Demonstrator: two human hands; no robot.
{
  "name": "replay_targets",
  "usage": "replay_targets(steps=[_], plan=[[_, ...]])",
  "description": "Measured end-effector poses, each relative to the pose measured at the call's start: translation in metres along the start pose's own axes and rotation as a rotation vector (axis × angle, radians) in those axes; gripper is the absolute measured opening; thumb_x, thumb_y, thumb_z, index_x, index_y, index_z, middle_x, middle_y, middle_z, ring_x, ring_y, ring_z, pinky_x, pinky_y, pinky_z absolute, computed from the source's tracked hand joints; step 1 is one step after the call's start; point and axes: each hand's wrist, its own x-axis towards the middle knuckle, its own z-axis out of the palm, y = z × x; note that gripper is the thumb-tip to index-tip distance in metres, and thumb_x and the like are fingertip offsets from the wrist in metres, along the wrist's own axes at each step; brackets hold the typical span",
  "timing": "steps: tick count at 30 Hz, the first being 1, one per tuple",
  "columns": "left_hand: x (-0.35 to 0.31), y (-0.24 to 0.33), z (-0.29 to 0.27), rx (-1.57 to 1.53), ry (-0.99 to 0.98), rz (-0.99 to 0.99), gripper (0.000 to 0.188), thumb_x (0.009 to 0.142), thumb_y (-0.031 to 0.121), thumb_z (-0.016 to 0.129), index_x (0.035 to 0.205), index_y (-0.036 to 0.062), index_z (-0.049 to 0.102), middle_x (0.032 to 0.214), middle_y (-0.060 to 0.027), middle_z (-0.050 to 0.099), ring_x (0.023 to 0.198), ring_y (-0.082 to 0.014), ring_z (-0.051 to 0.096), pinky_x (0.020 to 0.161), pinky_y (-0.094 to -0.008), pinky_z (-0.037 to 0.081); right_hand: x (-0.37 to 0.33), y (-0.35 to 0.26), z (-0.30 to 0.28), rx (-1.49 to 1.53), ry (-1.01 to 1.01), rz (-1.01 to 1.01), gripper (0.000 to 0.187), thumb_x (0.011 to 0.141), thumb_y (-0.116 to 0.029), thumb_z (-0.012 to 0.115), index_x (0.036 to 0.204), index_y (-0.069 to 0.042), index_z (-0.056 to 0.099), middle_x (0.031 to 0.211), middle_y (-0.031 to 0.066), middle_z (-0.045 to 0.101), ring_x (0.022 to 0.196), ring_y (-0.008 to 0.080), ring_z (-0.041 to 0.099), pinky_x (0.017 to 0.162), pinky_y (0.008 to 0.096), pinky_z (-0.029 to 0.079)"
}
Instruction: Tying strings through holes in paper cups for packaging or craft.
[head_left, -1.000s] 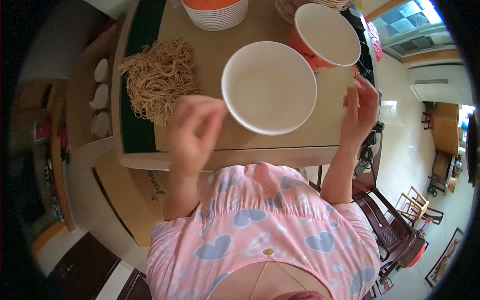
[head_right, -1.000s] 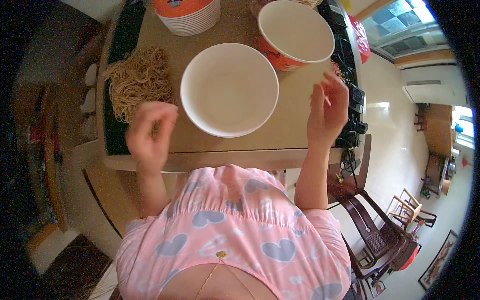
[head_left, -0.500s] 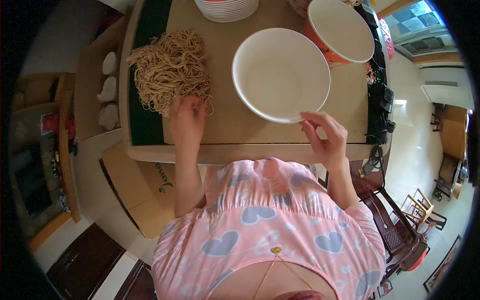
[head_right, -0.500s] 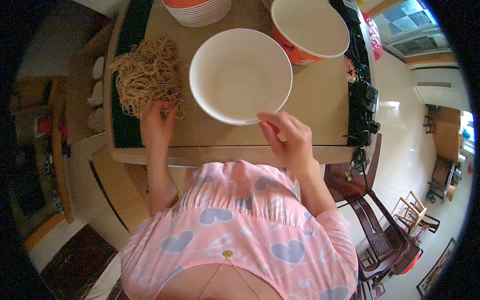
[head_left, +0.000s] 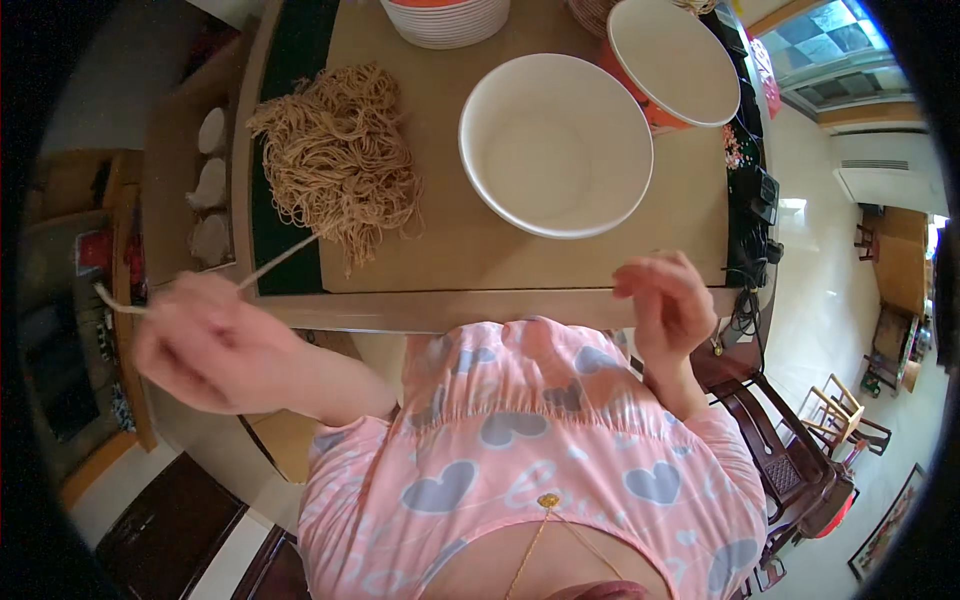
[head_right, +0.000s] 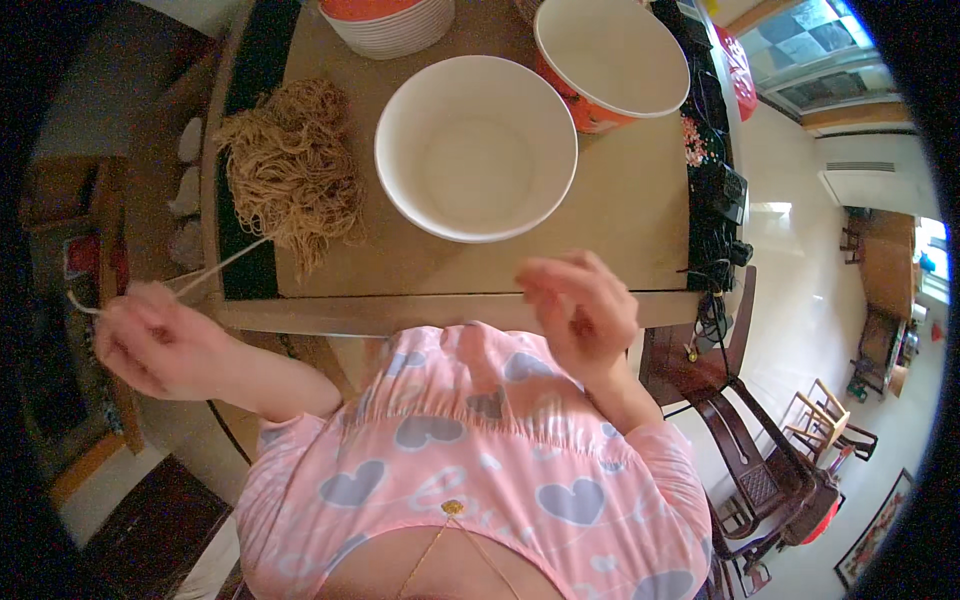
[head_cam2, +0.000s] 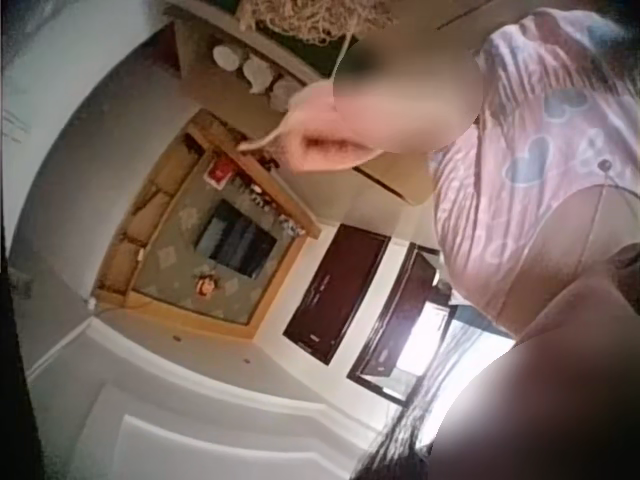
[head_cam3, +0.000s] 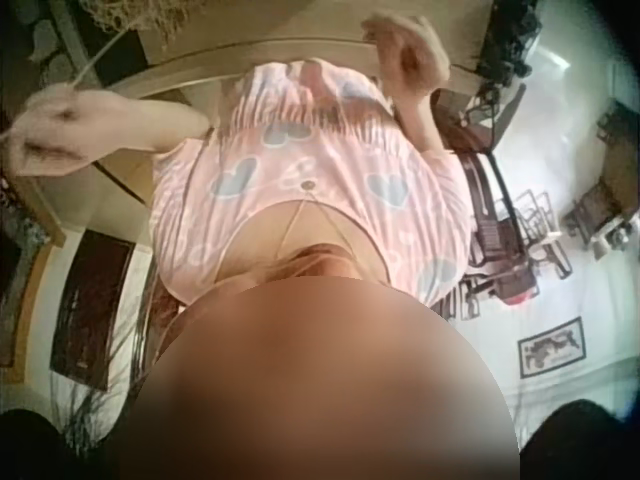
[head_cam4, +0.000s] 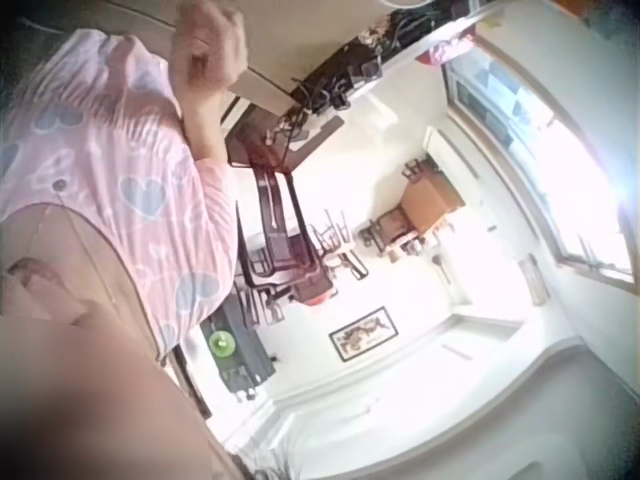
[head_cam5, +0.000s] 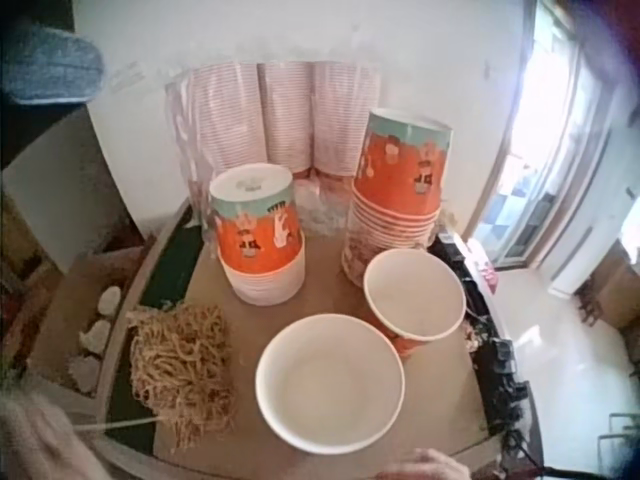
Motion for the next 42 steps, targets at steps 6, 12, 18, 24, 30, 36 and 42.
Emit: replay_targets(steps=[6, 12, 18, 24, 30, 36, 42], plan=[[-0.082, -0.002, 0.044, 0.131, -1.096, -0.043, 0.019, 0.073, -0.001, 0.073, 0.085, 0.0066, 0.06, 0.068, -0.0048, 0.058, 0.054, -0.02, 0.057, 0.047, -0.0316, 0.043, 0.017, -0.012, 0.035, 0.1, -0.274, 0.078, 0.029, 0.08, 0.003, 0.067, 0.109, 0.001, 0.067, 0.089, 0.0109, 0.064, 0.072, 0.0161, 0.061, 0.062, 0.0271, 0.049], [-0.1, 0.002, 0.038, 0.119, -1.057, -0.32, 0.016, 0.075, 0.002, 0.072, 0.086, 0.0064, 0.062, 0.071, -0.0065, 0.058, 0.06, -0.0214, 0.058, 0.05, -0.0326, 0.045, 0.017, -0.003, 0.038, 0.17, -0.281, 0.038, 0.015, 0.08, 0.005, 0.065, 0.095, 0.001, 0.066, 0.089, 0.0106, 0.064, 0.079, 0.018, 0.062, 0.068, 0.0274, 0.05], [-0.103, -0.069, 0.007, 0.566, -0.997, -0.147, 0.021, 0.082, 0.005, 0.067, 0.102, 0.0098, 0.069, 0.077, -0.0093, 0.058, 0.067, -0.0227, 0.058, 0.059, -0.0329, 0.046, 0.01, -0.003, 0.022, 0.641, -0.156, 0.257, 0.015, 0.088, 0.005, 0.047, 0.1, -0.002, 0.048, 0.115, 0.0209, 0.055, 0.103, 0.0258, 0.057, 0.091, 0.0378, 0.045], [-0.087, -0.121, -0.016, 0.845, -0.922, -0.199, 0.024, 0.086, 0.015, 0.066, 0.11, 0.0138, 0.069, 0.084, -0.0086, 0.06, 0.073, -0.0256, 0.061, 0.063, -0.0345, 0.049, 0.022, -0.01, -0.004, 0.771, 0.097, 0.147, 0.007, 0.09, -0.01, 0.05, 0.094, -0.006, 0.045, 0.097, 0.0168, 0.059, 0.101, 0.0333, 0.058, 0.101, 0.0547, 0.038], [-0.084, -0.153, -0.028, 0.952, -0.883, -0.003, 0.024, 0.085, 0.014, 0.068, 0.109, 0.0126, 0.069, 0.083, -0.0105, 0.06, 0.069, -0.0239, 0.061, 0.063, -0.0331, 0.05, 0.026, -0.04, -0.065, 1.301, 0.336, -0.021, 0.015, 0.102, -0.015, 0.034, 0.095, -0.006, 0.044, 0.064, 0.0024, 0.038, 0.055, 0.0126, 0.04, 0.053, 0.0304, 0.041], [-0.063, -0.11, -0.005, 0.999, -0.94, -0.012, 0.03, 0.08, 0.007, 0.069, 0.11, 0.011, 0.066, 0.094, -0.0068, 0.062, 0.09, -0.0265, 0.06, 0.077, -0.0356, 0.049, 0.02, -0.026, -0.136, 0.893, 0.293, -0.134, 0.019, 0.103, -0.016, 0.032, 0.098, -0.004, 0.045, 0.057, -0.0029, 0.024, 0.04, 0.0076, 0.019, 0.033, 0.0257, 0.02], [-0.075, -0.028, 0.068, 0.373, -1.021, 0.15, 0.037, 0.076, 0.006, 0.07, 0.112, 0.0118, 0.064, 0.103, -0.0056, 0.062, 0.094, -0.0256, 0.058, 0.081, -0.0369, 0.049, 0.018, 0.009, -0.041, 0.316, 0.371, 0.321, 0.005, 0.092, -0.003, 0.053, 0.096, -0.003, 0.055, 0.056, -0.007, 0.035, 0.044, 0.0019, 0.029, 0.042, 0.0183, 0.023]])
